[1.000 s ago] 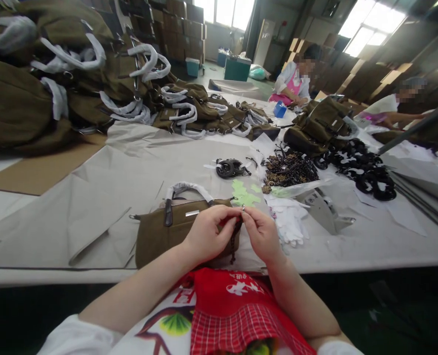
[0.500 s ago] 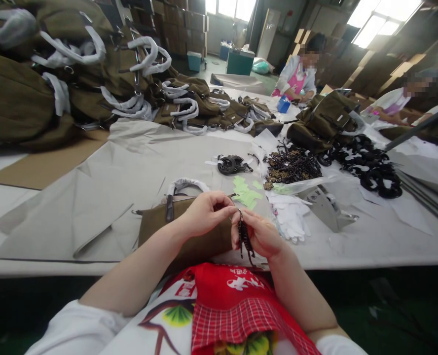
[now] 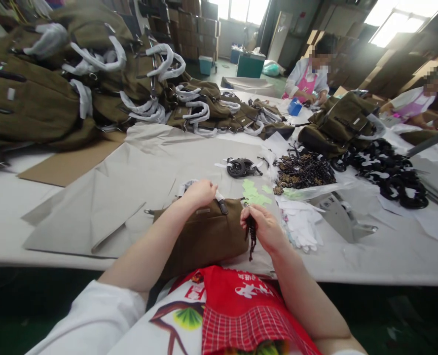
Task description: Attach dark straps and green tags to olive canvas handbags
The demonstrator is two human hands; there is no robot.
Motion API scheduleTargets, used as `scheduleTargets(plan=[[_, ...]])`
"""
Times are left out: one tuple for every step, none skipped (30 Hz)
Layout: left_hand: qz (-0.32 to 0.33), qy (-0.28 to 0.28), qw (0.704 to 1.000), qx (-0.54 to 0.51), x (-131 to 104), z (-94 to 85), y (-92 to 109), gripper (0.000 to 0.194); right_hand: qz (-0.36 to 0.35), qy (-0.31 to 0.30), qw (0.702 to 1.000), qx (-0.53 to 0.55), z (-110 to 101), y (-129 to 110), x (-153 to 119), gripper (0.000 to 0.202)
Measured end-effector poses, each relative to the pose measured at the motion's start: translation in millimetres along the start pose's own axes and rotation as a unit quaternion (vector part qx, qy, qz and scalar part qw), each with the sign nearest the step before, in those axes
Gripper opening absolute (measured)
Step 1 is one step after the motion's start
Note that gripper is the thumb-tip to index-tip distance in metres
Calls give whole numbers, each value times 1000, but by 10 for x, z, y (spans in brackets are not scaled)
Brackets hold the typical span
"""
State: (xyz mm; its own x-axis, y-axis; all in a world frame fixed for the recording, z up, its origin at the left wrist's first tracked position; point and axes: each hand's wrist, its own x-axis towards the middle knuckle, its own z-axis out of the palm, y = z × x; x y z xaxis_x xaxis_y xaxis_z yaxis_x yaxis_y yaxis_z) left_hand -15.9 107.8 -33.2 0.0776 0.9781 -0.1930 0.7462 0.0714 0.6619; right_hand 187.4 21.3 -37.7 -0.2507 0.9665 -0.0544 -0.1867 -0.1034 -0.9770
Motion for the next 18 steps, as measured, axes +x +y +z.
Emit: scheduleTargets(plan=[[-19, -2, 1000, -4, 122, 39, -73, 29, -22, 13, 999, -45, -10, 52, 78, 31], [-32, -8, 999, -12, 220, 96, -138, 30, -40, 24, 994, -94, -18, 108, 158, 32], [-40, -14, 999, -25, 290, 165, -195, 32, -50, 32, 988, -145, -23, 168, 235, 34], [-42, -20, 998, -44, 334, 239, -243, 35, -55, 40, 979, -191, -26, 228, 305, 35], [-40, -22, 997, -67, 353, 312, -285, 37, -56, 44, 970, -231, -26, 288, 365, 35], [-35, -22, 995, -95, 355, 376, -321, 39, -54, 47, 962, -264, -24, 343, 414, 35], [-27, -20, 991, -127, 344, 426, -352, 39, -51, 46, 954, -291, -21, 394, 452, 35], [-17, -14, 986, -162, 327, 458, -379, 38, -46, 44, 948, -311, -14, 437, 481, 35], [-6, -7, 980, -198, 308, 473, -402, 37, -42, 42, 942, -329, -4, 472, 504, 34], [7, 2, 973, -231, 292, 473, -420, 37, -36, 40, 934, -353, 10, 498, 525, 34], [18, 13, 965, -260, 278, 463, -434, 37, -30, 38, 925, -378, 29, 516, 545, 33], [29, 25, 958, -283, 267, 448, -444, 37, -24, 37, 913, -405, 53, 524, 566, 31], [38, 39, 952, -302, 258, 433, -449, 36, -18, 37, 901, -432, 82, 525, 591, 30], [45, 53, 947, -315, 249, 423, -452, 36, -13, 38, 888, -459, 115, 519, 618, 30], [50, 65, 943, -323, 238, 417, -452, 36, -8, 39, 874, -485, 150, 508, 647, 29], [54, 74, 940, -328, 225, 416, -450, 36, -3, 40, 860, -510, 187, 492, 676, 29], [59, 81, 939, -329, 209, 418, -446, 36, 3, 42, 845, -533, 223, 473, 703, 29], [64, 85, 939, -327, 191, 422, -441, 35, 8, 44, 831, -554, 258, 452, 727, 28]])
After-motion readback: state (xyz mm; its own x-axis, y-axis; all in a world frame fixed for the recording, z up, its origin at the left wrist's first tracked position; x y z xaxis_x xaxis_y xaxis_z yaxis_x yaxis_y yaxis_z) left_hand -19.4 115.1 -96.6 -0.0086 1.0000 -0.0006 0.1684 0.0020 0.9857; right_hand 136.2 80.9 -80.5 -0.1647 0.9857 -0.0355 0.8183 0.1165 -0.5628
